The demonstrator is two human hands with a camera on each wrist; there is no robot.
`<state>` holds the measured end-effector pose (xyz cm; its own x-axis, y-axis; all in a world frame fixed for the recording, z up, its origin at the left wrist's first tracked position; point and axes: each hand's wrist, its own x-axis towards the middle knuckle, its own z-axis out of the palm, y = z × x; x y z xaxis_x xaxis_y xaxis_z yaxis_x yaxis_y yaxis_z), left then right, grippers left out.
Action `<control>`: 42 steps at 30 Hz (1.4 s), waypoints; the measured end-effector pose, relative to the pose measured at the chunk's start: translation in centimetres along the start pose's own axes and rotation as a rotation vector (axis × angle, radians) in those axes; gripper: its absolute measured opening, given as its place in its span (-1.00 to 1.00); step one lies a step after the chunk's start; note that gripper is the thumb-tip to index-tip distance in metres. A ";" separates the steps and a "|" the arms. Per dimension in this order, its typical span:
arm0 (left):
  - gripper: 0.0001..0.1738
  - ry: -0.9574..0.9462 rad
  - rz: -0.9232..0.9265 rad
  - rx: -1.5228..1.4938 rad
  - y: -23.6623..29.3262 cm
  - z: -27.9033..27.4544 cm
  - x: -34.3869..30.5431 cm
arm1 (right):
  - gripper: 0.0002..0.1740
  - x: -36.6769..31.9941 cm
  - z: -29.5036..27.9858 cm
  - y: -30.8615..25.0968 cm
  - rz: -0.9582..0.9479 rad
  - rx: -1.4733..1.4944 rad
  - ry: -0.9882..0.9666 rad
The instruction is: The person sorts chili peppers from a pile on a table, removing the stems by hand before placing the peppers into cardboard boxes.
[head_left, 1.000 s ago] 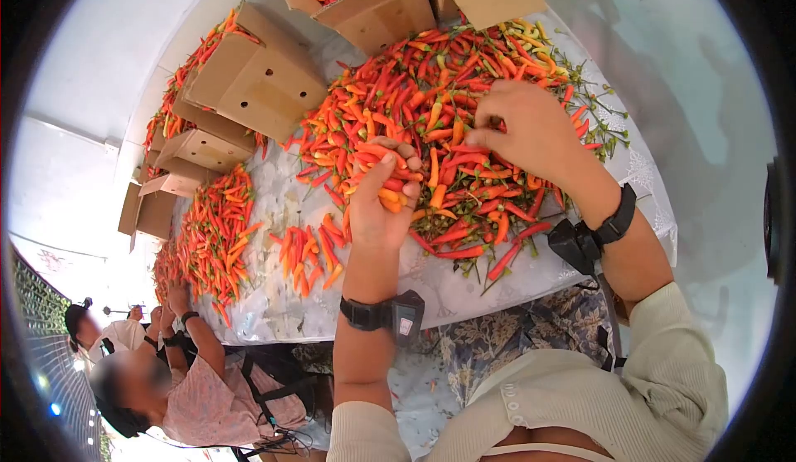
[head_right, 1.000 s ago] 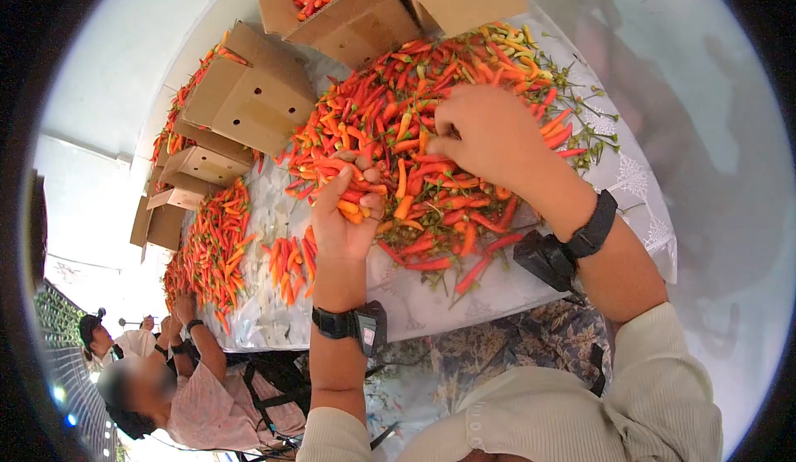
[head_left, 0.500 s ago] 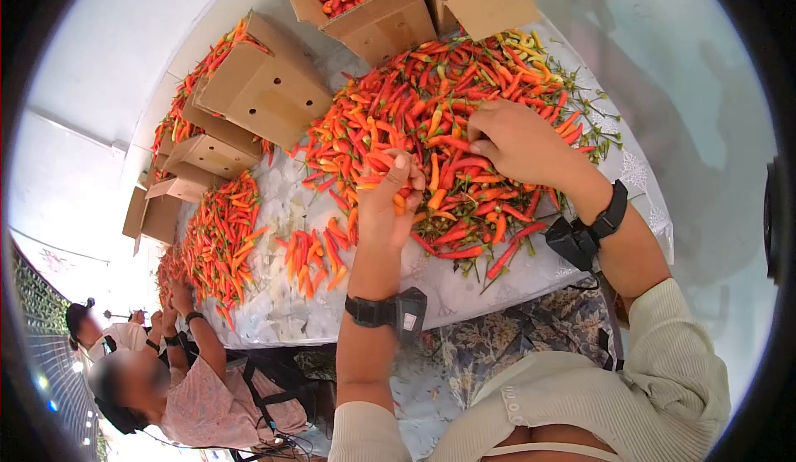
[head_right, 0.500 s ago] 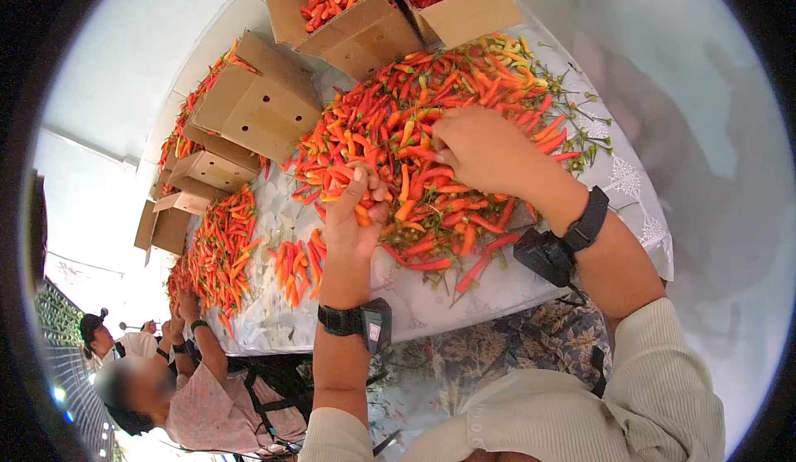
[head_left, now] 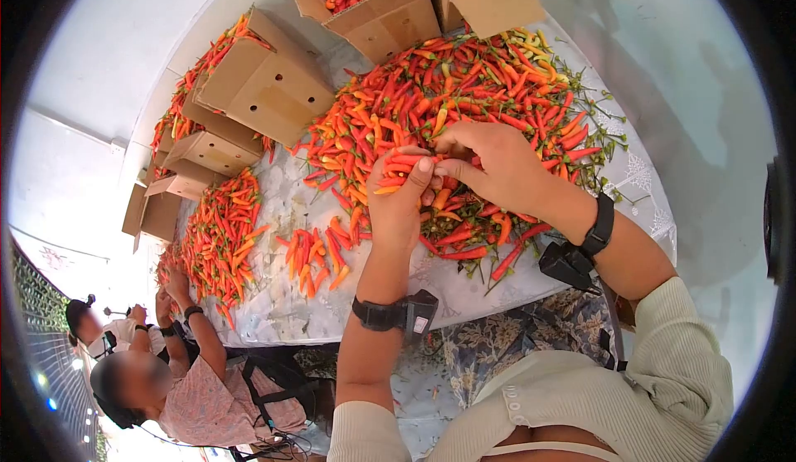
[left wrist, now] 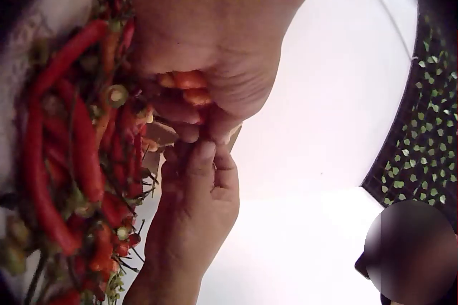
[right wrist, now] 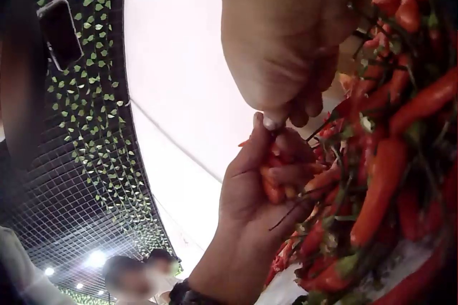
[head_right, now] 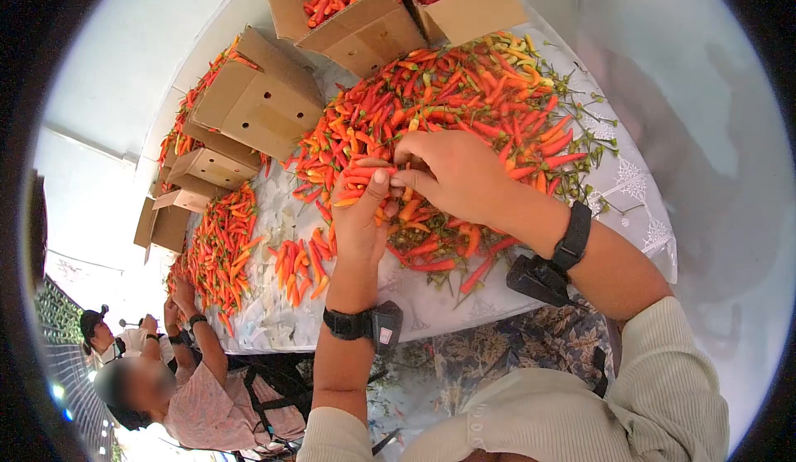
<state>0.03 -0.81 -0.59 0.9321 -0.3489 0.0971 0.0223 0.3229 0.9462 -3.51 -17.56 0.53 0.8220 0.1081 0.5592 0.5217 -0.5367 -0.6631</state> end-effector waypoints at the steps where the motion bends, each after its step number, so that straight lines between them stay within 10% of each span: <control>1: -0.76 -0.019 0.012 0.004 -0.1 -0.2 0.1 | -0.84 0.0 0.0 0.1 0.002 -0.070 -0.003; 16: -0.78 -0.158 -0.139 -0.323 0.3 -1.2 -0.2 | -0.89 0.4 0.2 0.4 -0.348 0.044 0.076; 26: -0.87 0.038 -0.166 -0.498 1.3 -1.3 0.4 | -0.78 1.0 -3.0 2.7 -0.031 -0.515 0.529; 33: -0.85 -0.099 -0.171 -0.488 0.3 -2.5 0.4 | -0.67 0.0 -5.1 2.1 0.197 -0.361 -0.401; 36: -0.82 -0.072 -0.165 -0.449 0.2 -2.5 0.5 | -0.70 0.1 -4.9 2.7 0.152 -0.361 -0.472; 42: -0.76 -0.043 -0.146 -0.294 0.2 -1.8 0.4 | -0.76 0.5 -2.6 3.1 0.140 -0.167 0.030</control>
<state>1.08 0.68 -0.88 0.8956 -0.4446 -0.0142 0.2636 0.5046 0.8222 -2.09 -21.33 0.09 0.8755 -0.0010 0.4833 0.3554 -0.6763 -0.6452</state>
